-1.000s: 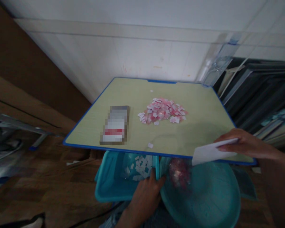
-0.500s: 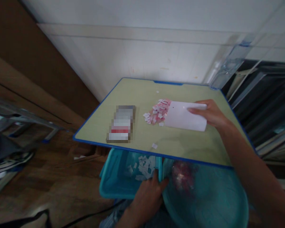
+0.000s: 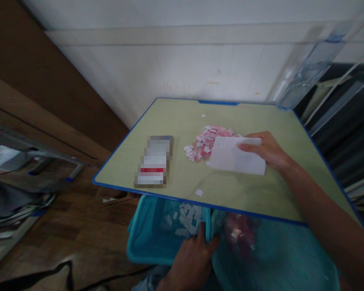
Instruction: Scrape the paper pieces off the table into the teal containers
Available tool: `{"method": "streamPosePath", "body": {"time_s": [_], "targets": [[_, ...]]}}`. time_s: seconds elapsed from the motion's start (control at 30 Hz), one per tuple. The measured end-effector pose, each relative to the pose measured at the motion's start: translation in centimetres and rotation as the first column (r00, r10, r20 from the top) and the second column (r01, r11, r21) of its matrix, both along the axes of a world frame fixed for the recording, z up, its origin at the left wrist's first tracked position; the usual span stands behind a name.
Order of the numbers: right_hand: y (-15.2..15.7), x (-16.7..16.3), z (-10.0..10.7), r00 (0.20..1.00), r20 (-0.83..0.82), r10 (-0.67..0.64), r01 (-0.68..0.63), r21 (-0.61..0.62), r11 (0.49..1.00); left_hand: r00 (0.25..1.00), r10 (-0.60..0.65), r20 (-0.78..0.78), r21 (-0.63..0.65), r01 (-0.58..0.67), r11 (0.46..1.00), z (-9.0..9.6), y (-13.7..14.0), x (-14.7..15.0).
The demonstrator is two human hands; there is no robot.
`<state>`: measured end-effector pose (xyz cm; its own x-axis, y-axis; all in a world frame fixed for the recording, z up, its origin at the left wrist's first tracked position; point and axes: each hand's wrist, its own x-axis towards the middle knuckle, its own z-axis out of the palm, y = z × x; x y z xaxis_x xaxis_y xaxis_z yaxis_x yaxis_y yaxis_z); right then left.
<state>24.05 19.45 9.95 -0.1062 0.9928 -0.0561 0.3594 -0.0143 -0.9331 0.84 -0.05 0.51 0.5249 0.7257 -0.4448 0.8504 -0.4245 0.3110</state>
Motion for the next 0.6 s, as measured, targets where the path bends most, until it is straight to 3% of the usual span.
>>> {"method": "streamPosePath", "body": {"time_s": [0.17,0.37,0.6], "targets": [[-0.14,0.33,0.40,0.994,-0.062,-0.094,0.093,-0.004,0.996,1.000,-0.009,0.026,-0.008,0.010,1.000,0.18,0.09,0.04],[-0.57,-0.09,0.87,1.000,-0.011,-0.023,0.022,-0.090,0.996,1.000,0.000,0.014,-0.002,0.000,1.000,0.11,0.08,0.05],[-0.78,0.00,0.74,0.995,-0.069,-0.074,0.067,-0.096,0.993,1.000,-0.013,0.007,0.005,0.013,1.000,-0.07,-0.02,-0.08]]}}
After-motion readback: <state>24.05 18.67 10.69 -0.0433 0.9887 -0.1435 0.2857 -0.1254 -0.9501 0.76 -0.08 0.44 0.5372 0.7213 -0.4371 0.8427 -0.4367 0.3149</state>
